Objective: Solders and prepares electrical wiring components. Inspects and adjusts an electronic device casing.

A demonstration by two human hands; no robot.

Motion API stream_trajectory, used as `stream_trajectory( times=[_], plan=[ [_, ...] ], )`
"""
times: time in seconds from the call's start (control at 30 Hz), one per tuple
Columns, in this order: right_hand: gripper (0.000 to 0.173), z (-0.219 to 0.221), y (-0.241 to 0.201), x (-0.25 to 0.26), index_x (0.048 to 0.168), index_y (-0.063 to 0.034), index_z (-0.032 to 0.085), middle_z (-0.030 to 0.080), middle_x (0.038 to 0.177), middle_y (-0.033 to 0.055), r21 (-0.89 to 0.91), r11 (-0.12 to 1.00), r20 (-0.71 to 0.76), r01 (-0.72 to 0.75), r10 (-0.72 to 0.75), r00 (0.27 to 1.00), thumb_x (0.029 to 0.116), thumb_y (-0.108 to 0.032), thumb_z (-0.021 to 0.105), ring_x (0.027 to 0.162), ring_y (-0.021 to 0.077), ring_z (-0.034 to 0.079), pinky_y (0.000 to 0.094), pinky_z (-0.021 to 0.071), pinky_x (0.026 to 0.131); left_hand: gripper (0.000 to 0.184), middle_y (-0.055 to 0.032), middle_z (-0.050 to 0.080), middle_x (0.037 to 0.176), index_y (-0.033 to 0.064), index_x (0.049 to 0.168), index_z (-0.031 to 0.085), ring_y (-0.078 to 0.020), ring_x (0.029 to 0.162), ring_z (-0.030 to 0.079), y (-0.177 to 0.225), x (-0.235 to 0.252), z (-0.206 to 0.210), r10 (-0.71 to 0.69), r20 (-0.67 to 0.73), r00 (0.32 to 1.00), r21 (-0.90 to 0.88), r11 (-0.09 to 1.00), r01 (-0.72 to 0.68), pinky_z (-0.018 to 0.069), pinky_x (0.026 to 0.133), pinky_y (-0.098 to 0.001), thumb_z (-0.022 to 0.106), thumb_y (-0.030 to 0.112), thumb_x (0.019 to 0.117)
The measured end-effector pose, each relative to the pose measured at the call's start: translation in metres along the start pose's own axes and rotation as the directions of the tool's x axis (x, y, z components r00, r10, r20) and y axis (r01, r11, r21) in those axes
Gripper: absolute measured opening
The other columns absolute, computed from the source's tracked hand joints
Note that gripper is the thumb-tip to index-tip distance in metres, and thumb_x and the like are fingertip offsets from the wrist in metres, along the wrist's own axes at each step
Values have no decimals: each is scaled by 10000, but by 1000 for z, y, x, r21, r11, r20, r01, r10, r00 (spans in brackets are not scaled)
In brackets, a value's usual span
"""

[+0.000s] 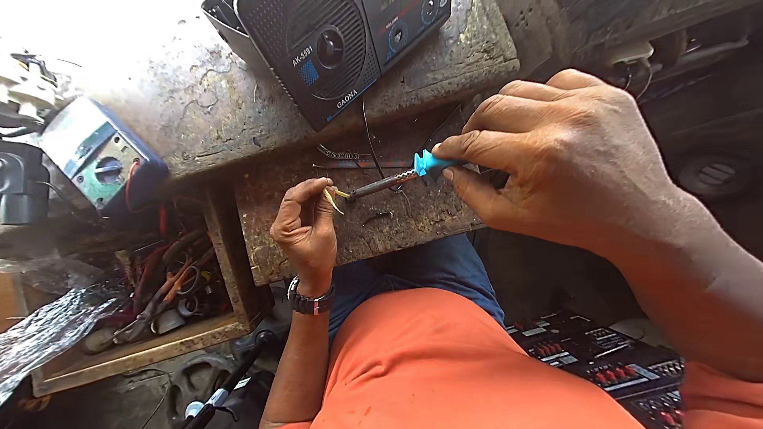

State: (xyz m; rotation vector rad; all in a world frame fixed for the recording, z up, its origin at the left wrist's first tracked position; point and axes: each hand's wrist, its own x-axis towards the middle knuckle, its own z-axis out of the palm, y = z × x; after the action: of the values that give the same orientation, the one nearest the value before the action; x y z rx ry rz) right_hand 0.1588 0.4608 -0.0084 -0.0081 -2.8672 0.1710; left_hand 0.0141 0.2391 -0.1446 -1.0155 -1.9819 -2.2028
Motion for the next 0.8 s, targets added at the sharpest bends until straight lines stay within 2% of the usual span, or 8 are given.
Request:
stream_trajectory(
  times=[0.8],
  plan=[
    [322, 0, -1, -2, 1083, -133, 774, 681, 913, 103, -8, 1000, -6, -9, 9, 1000, 997, -286, 504, 851, 310, 616, 494, 391, 717, 249, -101, 723, 1130, -7, 1164, 693, -216, 984, 727, -2, 2, 1, 18, -13, 1000, 14, 1000, -18, 635, 863, -363, 710, -57, 921]
  ],
)
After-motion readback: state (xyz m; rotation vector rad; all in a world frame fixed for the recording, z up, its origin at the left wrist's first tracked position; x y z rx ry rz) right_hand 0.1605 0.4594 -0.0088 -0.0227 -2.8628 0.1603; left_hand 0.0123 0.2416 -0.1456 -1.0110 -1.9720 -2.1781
